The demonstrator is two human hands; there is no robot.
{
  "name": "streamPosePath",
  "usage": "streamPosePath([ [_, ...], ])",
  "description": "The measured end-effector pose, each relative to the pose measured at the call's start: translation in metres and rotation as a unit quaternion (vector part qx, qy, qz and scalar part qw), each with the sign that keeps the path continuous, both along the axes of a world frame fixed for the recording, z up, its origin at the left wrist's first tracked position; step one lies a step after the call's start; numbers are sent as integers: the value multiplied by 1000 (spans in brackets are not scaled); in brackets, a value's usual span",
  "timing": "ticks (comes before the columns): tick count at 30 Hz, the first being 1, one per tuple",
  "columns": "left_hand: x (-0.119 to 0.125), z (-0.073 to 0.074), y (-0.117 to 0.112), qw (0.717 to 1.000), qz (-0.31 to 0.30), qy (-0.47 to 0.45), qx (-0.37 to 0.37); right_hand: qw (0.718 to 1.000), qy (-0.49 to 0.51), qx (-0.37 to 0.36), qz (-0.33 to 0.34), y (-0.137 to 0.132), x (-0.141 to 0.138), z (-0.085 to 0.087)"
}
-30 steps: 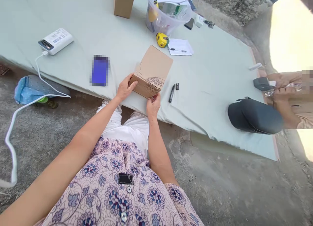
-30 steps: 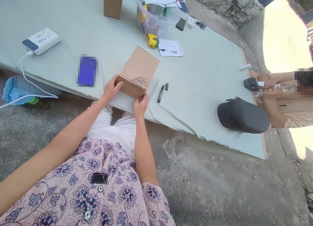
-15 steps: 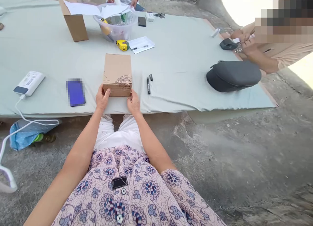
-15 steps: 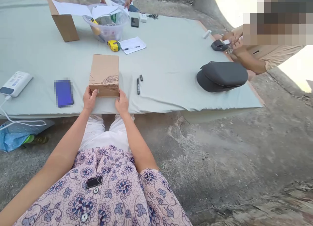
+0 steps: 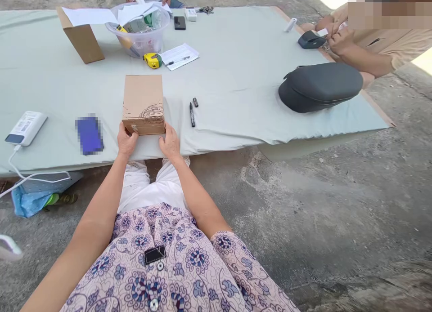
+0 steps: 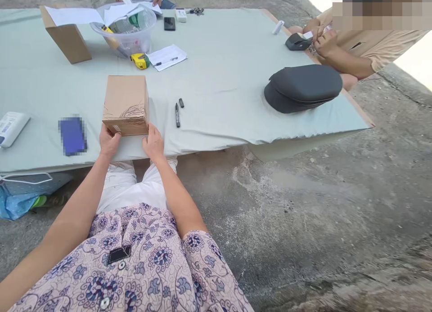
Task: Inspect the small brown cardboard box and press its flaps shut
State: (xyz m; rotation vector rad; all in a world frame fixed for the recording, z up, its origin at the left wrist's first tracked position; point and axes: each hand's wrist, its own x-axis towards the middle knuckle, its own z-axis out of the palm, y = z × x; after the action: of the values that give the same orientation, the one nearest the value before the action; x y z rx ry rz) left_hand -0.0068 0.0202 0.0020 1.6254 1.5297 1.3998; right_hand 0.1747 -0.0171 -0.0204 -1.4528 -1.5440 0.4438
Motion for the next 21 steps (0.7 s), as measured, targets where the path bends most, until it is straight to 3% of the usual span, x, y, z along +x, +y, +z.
streamPosePath([
  [21, 1, -5, -3, 1000, -2, 9, 3, 1000, 8, -2, 5, -1, 3, -11],
])
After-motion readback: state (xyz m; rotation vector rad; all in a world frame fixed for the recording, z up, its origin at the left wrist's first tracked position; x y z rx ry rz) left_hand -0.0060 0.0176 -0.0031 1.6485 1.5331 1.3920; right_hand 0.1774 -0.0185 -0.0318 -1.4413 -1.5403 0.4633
